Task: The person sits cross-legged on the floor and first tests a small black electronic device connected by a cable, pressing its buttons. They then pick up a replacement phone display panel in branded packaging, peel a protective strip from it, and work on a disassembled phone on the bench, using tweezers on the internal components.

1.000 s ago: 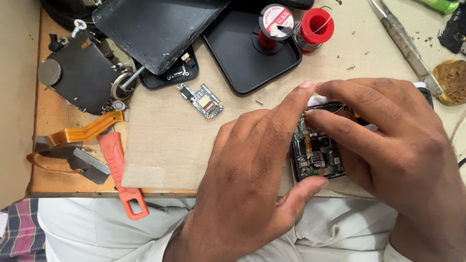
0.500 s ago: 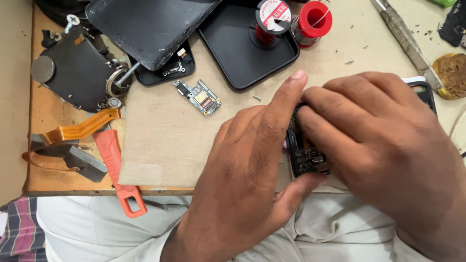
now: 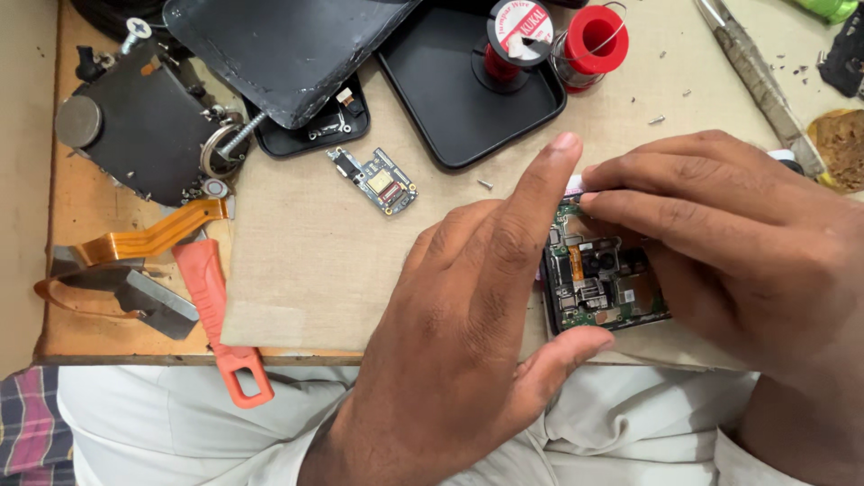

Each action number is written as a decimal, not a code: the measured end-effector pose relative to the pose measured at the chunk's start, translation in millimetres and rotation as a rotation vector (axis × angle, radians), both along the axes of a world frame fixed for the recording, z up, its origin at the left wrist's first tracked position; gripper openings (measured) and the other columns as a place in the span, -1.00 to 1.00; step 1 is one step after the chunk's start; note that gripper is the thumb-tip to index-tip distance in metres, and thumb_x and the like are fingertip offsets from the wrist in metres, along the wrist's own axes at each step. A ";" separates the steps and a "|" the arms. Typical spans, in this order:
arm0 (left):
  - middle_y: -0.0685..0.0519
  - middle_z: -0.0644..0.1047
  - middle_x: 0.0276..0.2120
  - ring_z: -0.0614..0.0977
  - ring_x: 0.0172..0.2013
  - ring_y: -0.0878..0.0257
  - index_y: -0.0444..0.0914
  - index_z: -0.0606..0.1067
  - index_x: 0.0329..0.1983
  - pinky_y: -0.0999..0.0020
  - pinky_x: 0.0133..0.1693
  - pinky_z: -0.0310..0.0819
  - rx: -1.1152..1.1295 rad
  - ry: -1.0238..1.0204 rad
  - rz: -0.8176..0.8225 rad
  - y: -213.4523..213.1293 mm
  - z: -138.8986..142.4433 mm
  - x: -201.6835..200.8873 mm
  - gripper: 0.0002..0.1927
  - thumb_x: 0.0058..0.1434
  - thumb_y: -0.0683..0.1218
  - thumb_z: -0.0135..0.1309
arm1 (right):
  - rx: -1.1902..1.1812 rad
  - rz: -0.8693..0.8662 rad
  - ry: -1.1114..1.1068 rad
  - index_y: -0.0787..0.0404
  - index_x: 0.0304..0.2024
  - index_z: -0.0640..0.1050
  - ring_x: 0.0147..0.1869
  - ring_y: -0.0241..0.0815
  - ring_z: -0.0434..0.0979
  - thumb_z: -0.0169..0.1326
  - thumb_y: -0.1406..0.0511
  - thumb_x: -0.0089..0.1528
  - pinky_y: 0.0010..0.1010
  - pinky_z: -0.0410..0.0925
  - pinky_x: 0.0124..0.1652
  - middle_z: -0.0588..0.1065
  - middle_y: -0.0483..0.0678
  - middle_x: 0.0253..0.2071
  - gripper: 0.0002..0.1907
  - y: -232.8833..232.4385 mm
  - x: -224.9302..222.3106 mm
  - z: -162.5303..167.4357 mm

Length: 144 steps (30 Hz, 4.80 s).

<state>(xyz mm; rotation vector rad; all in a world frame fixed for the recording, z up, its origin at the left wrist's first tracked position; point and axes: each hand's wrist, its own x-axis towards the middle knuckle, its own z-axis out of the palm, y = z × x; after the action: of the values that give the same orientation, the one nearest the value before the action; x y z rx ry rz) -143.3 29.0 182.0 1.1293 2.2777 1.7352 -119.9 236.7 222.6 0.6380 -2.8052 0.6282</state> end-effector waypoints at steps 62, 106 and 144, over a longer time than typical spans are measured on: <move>-0.17 0.41 0.22 0.48 0.19 -0.06 -0.42 0.12 0.42 0.08 0.24 0.34 -0.104 0.015 0.005 -2.3 -4.1 9.2 -0.06 0.14 0.04 0.35 | 0.038 0.033 0.050 0.50 -0.20 0.58 -0.06 0.12 0.62 0.24 0.61 0.03 -0.22 0.48 -0.15 0.58 0.21 -0.13 -0.73 -6.2 5.4 2.4; -0.16 0.42 0.24 0.47 0.24 -0.04 -0.40 0.07 0.45 0.09 0.28 0.33 -0.024 0.021 0.011 -4.0 -11.1 7.8 0.00 0.12 0.03 0.37 | 0.118 0.047 0.109 0.44 -0.21 0.61 -0.15 0.03 0.53 0.29 0.64 0.06 -0.29 0.40 -0.22 0.53 0.15 -0.24 -0.74 -1.4 -0.8 -14.6; -0.15 0.45 0.17 0.48 0.20 -0.02 -0.41 0.04 0.47 0.12 0.25 0.35 -0.024 0.020 0.007 -4.5 -8.8 8.1 0.03 0.11 0.03 0.37 | 0.093 0.126 0.062 0.50 -0.23 0.60 -0.11 0.15 0.61 0.20 0.66 -0.05 -0.19 0.46 -0.18 0.57 0.22 -0.21 -0.69 3.7 -1.9 -9.4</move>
<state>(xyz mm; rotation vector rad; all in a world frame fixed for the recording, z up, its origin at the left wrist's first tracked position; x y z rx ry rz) -135.3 24.5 173.2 1.1403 2.3098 1.7025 -121.8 240.4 213.3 0.8428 -2.7668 0.4923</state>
